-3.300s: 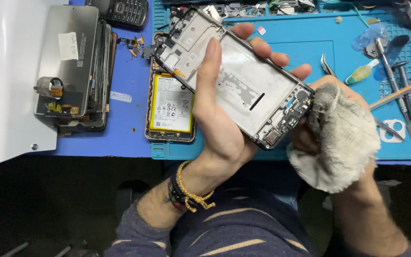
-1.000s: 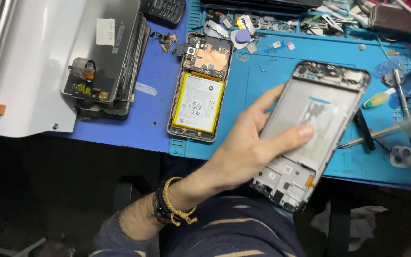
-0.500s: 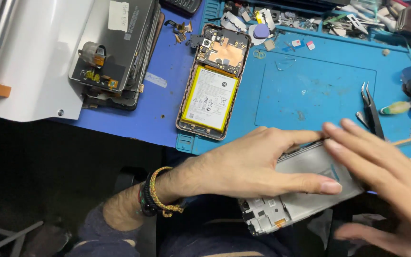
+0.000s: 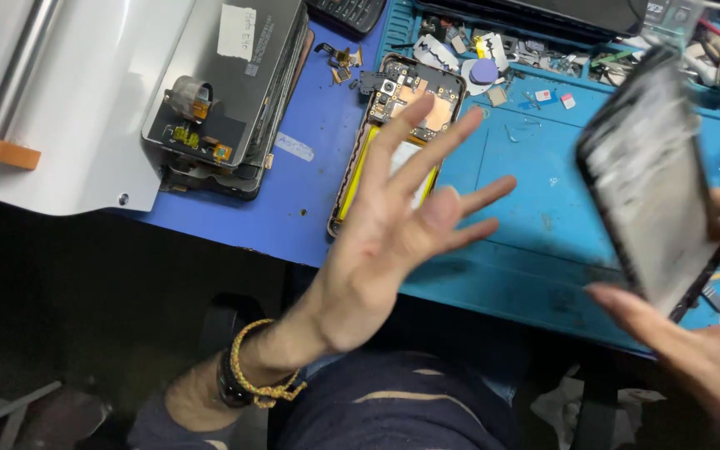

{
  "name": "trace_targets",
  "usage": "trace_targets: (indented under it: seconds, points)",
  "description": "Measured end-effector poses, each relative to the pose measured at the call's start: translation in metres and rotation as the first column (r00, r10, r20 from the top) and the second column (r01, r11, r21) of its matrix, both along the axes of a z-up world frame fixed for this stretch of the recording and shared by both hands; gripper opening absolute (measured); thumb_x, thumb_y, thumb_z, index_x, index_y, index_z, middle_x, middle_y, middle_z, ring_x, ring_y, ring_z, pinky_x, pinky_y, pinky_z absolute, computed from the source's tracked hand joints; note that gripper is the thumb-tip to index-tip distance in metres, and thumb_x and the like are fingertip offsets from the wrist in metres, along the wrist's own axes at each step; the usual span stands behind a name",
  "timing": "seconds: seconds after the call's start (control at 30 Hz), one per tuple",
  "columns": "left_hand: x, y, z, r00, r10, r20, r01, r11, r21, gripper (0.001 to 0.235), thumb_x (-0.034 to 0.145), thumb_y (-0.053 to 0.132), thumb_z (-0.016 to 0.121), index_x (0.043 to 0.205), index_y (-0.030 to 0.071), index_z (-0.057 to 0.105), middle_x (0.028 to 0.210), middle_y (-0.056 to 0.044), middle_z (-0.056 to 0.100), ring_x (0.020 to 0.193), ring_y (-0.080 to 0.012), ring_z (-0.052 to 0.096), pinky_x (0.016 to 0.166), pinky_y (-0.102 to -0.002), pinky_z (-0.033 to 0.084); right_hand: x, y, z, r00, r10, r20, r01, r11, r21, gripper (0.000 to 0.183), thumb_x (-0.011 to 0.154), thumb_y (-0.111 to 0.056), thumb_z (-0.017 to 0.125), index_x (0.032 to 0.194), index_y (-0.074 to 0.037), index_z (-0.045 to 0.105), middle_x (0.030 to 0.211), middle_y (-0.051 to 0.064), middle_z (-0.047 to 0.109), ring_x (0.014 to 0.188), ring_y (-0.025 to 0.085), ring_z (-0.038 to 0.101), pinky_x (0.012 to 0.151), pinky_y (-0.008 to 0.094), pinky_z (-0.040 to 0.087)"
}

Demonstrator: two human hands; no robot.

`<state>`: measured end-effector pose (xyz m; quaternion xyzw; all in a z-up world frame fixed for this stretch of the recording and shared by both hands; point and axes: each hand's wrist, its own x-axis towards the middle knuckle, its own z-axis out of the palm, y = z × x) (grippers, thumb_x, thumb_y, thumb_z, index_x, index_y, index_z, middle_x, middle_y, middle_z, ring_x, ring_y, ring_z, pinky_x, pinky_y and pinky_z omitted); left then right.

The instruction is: Cleaning a smartphone frame and preparing a replacement screen panel by removing adhesive backing.

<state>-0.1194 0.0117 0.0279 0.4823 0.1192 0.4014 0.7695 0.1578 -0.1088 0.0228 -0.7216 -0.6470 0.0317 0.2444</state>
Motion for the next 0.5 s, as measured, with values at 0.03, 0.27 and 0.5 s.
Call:
trace_targets:
  seconds: [0.03,0.27,0.5]
  points:
    - [0.003,-0.007,-0.004,1.000,0.002,-0.001,-0.002,1.000,-0.004,0.072,0.108,0.042,0.051,0.161,0.016,0.010,0.162,-0.009,0.039,0.139,-0.0290,0.058,0.117,-0.042,0.053,-0.006,-0.001,-0.004,1.000,0.002,-0.001,-0.002,1.000,-0.004,0.100,0.066,-0.014,0.094,0.151,0.003,0.044,0.123,0.020,0.063,0.105,0.025,0.067,0.093,0.037,0.055]
    - [0.023,-0.025,-0.021,0.970,-0.051,-0.237,0.124,0.944,0.305,0.047,0.114,0.028,0.055,0.148,0.000,0.041,0.138,-0.022,0.061,0.129,-0.0250,0.063,0.110,-0.036,0.053,-0.075,0.022,0.015,0.981,-0.048,-0.188,0.070,0.991,0.113,0.109,0.073,-0.014,0.090,0.161,0.001,0.028,0.133,0.020,0.055,0.100,0.026,0.066,0.085,0.033,0.054]
    - [0.015,-0.004,-0.012,0.904,0.144,-0.403,0.014,0.932,0.363,0.028,0.111,0.024,0.058,0.122,-0.003,0.061,0.088,-0.014,0.076,0.078,-0.0099,0.073,0.064,-0.029,0.056,-0.075,0.015,0.004,0.599,0.135,-0.789,-0.069,0.991,0.118,0.118,0.069,-0.031,0.093,0.160,-0.001,0.025,0.133,0.008,0.056,0.119,0.015,0.062,0.099,0.033,0.056]
